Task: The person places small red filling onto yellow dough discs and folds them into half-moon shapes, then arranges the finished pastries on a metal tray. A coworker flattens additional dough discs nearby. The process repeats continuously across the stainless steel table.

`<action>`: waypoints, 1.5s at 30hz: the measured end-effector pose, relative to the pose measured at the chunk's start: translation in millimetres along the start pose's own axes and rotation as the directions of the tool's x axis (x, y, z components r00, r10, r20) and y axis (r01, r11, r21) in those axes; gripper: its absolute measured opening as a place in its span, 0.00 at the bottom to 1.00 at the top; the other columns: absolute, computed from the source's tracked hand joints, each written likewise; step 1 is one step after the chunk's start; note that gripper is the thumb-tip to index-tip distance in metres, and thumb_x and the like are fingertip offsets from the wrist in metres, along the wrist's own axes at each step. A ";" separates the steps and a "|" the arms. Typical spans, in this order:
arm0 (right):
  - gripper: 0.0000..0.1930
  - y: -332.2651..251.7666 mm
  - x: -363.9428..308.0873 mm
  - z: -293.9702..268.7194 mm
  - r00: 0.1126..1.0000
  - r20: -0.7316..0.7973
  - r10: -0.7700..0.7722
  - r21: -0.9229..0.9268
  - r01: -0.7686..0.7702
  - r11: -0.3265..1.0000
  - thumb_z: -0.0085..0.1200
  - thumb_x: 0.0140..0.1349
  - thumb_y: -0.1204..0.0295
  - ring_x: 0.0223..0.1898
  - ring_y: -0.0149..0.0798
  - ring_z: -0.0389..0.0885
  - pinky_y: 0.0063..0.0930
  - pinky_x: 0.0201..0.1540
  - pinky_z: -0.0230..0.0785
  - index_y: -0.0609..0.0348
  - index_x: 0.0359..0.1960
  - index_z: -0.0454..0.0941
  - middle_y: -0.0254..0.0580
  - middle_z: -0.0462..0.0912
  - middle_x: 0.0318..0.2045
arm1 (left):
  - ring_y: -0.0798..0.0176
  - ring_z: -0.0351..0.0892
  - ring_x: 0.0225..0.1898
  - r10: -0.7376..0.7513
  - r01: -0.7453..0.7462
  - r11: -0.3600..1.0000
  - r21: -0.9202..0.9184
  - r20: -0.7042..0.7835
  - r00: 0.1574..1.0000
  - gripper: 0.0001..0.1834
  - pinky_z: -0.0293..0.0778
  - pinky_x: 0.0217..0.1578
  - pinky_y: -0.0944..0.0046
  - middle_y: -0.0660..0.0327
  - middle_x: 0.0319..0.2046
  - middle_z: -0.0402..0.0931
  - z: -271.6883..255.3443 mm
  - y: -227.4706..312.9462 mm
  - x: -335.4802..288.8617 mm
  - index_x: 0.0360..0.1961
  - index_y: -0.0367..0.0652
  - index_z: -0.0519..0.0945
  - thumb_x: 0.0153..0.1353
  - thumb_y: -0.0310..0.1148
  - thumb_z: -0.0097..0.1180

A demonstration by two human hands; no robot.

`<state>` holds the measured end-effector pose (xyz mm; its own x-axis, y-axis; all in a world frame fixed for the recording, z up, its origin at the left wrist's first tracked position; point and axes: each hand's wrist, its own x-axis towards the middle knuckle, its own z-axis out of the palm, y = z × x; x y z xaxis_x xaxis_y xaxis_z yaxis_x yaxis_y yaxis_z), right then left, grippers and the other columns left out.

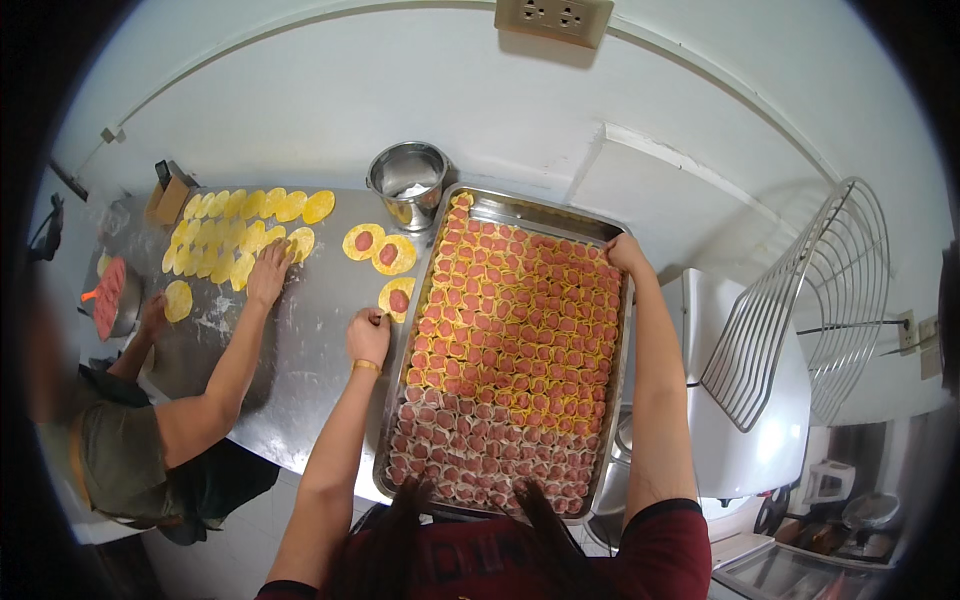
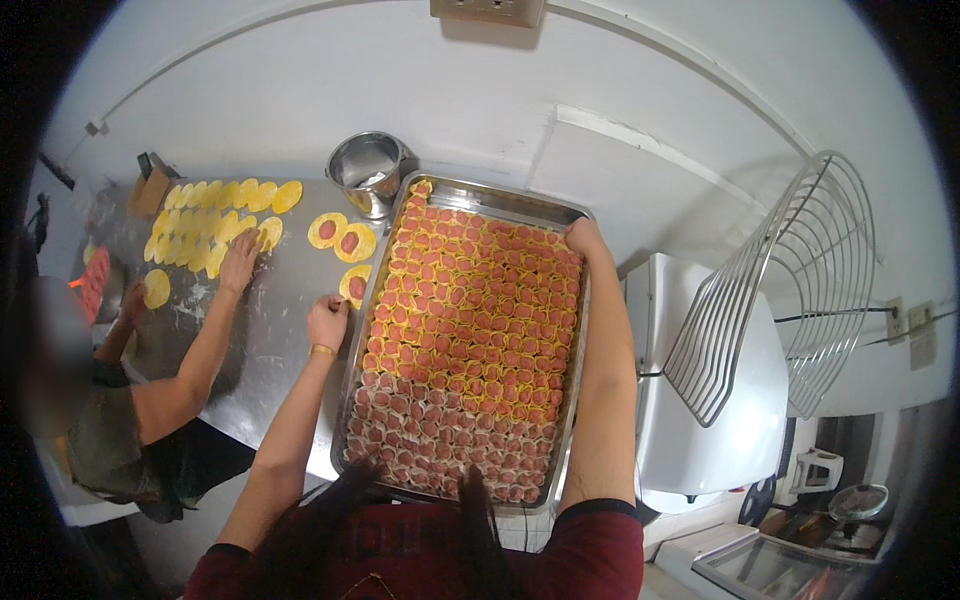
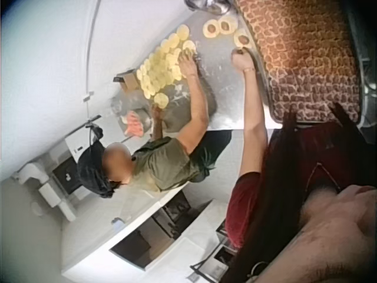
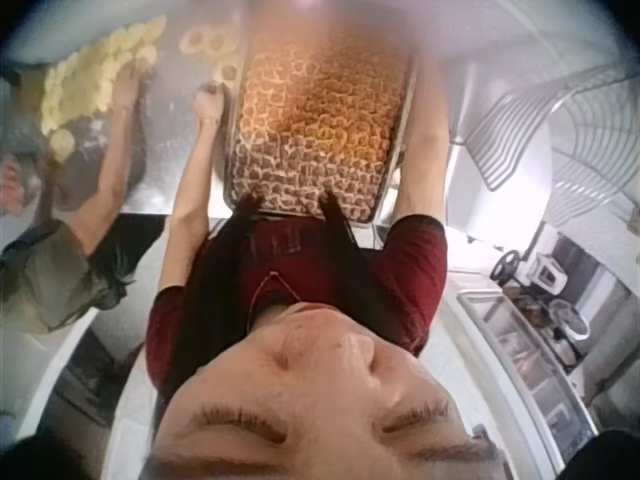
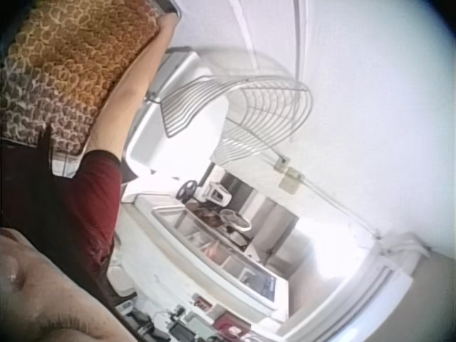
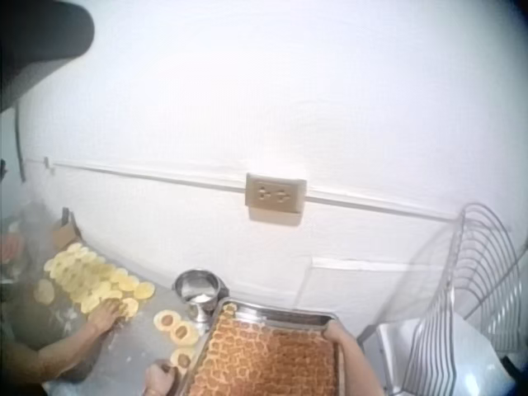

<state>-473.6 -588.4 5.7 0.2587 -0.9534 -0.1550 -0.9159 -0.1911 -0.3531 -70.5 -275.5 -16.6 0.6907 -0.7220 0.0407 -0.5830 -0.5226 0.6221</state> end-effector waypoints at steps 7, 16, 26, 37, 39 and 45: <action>0.07 17.3 16.3 5.2 0.996 0.076 -0.049 -0.084 0.056 0.995 0.50 0.44 0.76 0.26 0.48 0.79 0.35 0.29 0.71 0.59 0.22 0.82 0.49 0.81 0.22 | 0.54 0.81 0.30 0.012 -0.012 0.998 -0.068 -0.003 1.000 0.09 0.74 0.33 0.59 0.53 0.27 0.80 -0.2 -8.8 -2.2 0.29 0.38 0.81 0.50 0.33 0.59; 0.09 67.2 63.7 41.7 0.886 0.269 -0.379 -0.477 0.464 0.747 0.55 0.37 0.72 0.30 0.54 0.78 0.38 0.33 0.72 0.58 0.23 0.81 0.53 0.80 0.26 | 0.65 0.76 0.24 0.006 -0.010 0.948 -0.318 -0.014 1.000 0.05 0.73 0.30 0.65 0.58 0.21 0.77 -30.9 -50.1 -30.8 0.26 0.36 0.76 0.50 0.28 0.57; 0.10 -52.0 -46.3 -66.4 0.973 -0.216 0.082 0.110 -0.059 0.992 0.48 0.50 0.77 0.41 0.48 0.80 0.32 0.45 0.71 0.64 0.31 0.81 0.53 0.82 0.38 | 0.67 0.77 0.25 -0.161 0.153 0.744 -0.650 0.048 0.986 0.06 0.73 0.31 0.67 0.58 0.23 0.78 -22.3 -95.5 -34.2 0.29 0.36 0.78 0.50 0.26 0.57; 0.13 -259.6 -234.5 88.3 0.961 0.022 -0.275 0.697 0.183 0.694 0.54 0.59 0.72 0.46 0.34 0.77 0.28 0.50 0.69 0.60 0.46 0.78 0.42 0.81 0.44 | 0.65 0.78 0.35 -0.129 0.537 0.164 -0.827 0.522 0.843 0.11 0.76 0.36 0.66 0.61 0.33 0.73 -62.6 -115.3 -49.4 0.43 0.41 0.71 0.59 0.29 0.44; 0.16 -303.4 -264.7 135.9 0.948 0.022 -0.318 0.693 0.215 0.688 0.54 0.59 0.71 0.45 0.34 0.78 0.28 0.47 0.70 0.60 0.50 0.76 0.41 0.80 0.43 | 0.65 0.78 0.35 -0.087 0.589 0.096 -0.803 0.582 0.808 0.12 0.77 0.36 0.66 0.60 0.35 0.72 -82.4 -120.6 -58.1 0.45 0.40 0.69 0.60 0.29 0.42; 0.16 -384.6 -331.0 211.7 0.899 0.431 -0.078 0.884 -0.404 0.236 0.53 0.62 0.69 0.42 0.31 0.77 0.23 0.43 0.69 0.69 0.47 0.75 0.40 0.79 0.40 | 0.65 0.78 0.39 0.102 0.632 0.097 -0.769 0.640 0.762 0.12 0.78 0.42 0.65 0.58 0.41 0.74 -142.5 -155.0 -91.9 0.45 0.39 0.68 0.60 0.30 0.43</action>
<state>-142.0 -149.9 -2.5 0.4364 -0.7415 -0.5096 -0.0487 0.5461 -0.8363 17.3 -63.5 -5.3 0.1935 -0.8932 -0.4059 0.7088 -0.1587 0.6873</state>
